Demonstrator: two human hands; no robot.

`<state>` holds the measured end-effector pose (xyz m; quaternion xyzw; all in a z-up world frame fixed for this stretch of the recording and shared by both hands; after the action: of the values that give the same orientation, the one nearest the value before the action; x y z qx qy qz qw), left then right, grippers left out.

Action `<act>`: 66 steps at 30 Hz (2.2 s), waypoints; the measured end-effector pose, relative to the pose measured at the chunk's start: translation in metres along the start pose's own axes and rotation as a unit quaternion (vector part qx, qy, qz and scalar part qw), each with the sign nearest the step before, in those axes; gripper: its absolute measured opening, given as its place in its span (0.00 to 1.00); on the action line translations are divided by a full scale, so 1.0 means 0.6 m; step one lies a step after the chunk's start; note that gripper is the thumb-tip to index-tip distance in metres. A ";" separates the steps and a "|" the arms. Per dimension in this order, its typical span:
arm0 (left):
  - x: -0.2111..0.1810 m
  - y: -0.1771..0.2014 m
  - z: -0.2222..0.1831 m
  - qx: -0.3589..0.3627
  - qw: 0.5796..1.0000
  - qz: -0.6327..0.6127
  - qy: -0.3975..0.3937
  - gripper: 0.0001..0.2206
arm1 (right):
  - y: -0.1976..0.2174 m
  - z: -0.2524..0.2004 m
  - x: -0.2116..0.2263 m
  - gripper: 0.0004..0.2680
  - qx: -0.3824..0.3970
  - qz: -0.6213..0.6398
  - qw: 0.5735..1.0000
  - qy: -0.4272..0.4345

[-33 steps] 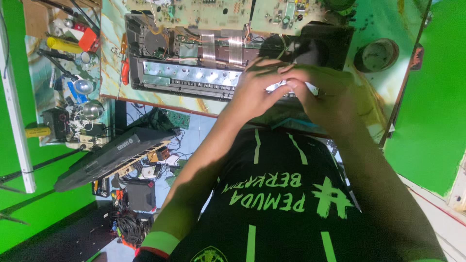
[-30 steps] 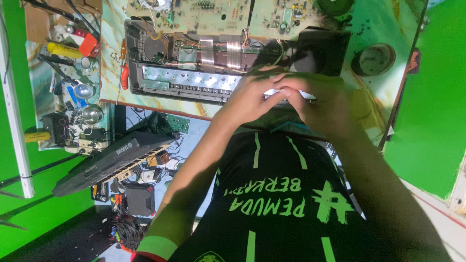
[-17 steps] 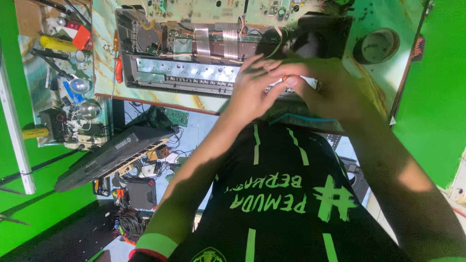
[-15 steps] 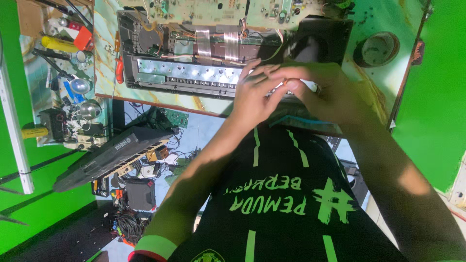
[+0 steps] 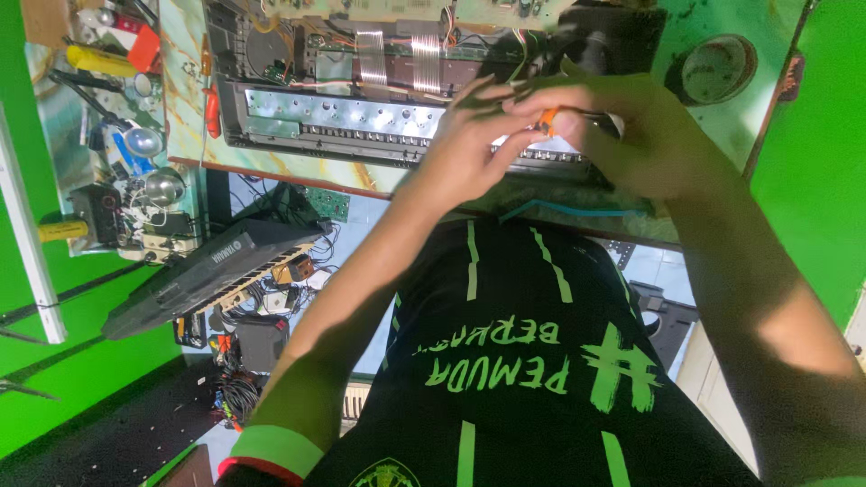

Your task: The person repairs an electronic keyboard on a workbench by using a screwdriver to remove and replace screws from the internal metal chassis, handling wires, and adjusting internal components.

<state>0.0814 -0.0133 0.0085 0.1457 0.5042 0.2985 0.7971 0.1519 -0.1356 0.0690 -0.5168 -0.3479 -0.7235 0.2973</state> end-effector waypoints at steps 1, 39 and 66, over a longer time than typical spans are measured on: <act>0.003 0.000 -0.002 -0.011 1.000 0.012 0.009 0.07 | 0.003 0.003 0.013 0.11 -0.013 -0.024 0.999 0.024; -0.039 0.029 -0.012 -0.176 0.970 0.151 0.076 0.10 | -0.014 0.028 -0.026 0.12 0.035 -0.129 0.991 0.021; 0.106 0.067 -0.163 0.000 0.988 0.112 0.106 0.04 | -0.031 -0.289 -0.318 0.09 -0.505 0.015 0.818 -0.273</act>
<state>0.0010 0.0507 -0.0595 0.1689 0.5664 0.3995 0.7007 0.0987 -0.2521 -0.1554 -0.7760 0.0075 -0.6223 -0.1023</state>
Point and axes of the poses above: each hand's wrist, its own z-axis towards the middle knuckle, its own y-axis out of the back of the hand, x = y × z, the point moved 8 cm from there along z, towards the middle knuckle, and after that the axes turned 12 degrees about -x, right-handed, at the moved point
